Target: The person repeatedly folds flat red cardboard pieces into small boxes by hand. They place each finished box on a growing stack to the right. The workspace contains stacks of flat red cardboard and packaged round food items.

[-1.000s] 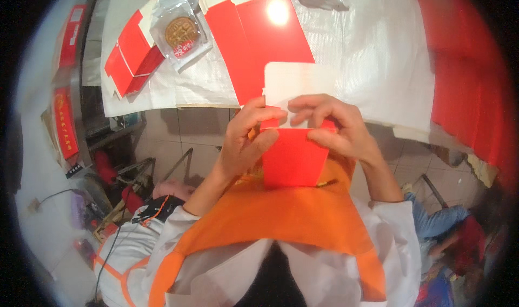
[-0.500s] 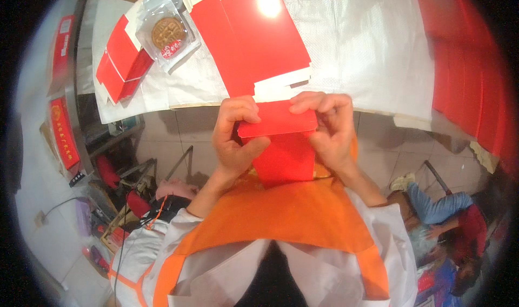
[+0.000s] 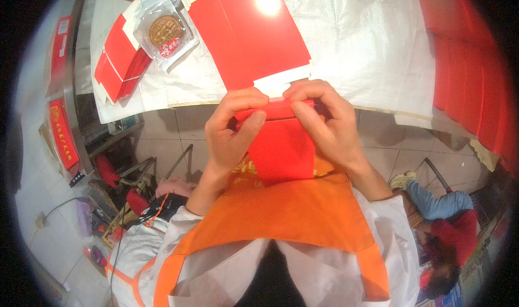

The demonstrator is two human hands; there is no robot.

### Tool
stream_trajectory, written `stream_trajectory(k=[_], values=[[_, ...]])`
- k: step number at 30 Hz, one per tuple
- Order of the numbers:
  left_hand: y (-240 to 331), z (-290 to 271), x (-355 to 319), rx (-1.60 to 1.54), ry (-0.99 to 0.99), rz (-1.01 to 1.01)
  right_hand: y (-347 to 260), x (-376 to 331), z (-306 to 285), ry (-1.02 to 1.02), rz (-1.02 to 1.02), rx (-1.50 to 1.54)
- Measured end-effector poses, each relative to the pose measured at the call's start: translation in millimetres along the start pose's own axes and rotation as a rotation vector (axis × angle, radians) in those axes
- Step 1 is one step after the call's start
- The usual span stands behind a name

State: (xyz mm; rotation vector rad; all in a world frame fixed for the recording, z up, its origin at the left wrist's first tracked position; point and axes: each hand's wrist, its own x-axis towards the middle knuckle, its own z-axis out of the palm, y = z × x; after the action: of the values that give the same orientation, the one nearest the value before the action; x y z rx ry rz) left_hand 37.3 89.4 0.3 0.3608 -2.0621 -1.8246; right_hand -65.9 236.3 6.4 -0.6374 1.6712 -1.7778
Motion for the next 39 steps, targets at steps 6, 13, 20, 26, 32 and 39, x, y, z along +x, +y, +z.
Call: stream_trajectory(k=[6, 13, 20, 26, 32, 39], values=[[-4.5, -3.1, -1.2, -0.013, -0.028, -0.031, 8.3, 1.5, -3.1, -0.014, 0.002, -0.031], [-15.6, -6.5, -11.4, 0.11, -0.054, 0.144, 25.0, -4.8, -18.9, -0.193, -0.242, -0.152], [4.1, -2.5, -9.4, 0.148, -0.119, -0.067, -10.8, -0.4, -42.9, -0.419, -0.061, -0.433], [13.1, 18.0, 24.2, 0.103, -0.16, 0.155, -44.6, -11.9, -74.7, -0.217, 0.046, -0.325], [21.7, 16.6, 45.9, -0.145, 0.051, 0.186, -101.7, -89.3, -147.2, 0.822, -0.303, 0.125], [11.3, 23.2, 38.1, -0.135, 0.076, 0.066, -92.0, -129.9, -213.1, 1.253, -0.42, 0.109]])
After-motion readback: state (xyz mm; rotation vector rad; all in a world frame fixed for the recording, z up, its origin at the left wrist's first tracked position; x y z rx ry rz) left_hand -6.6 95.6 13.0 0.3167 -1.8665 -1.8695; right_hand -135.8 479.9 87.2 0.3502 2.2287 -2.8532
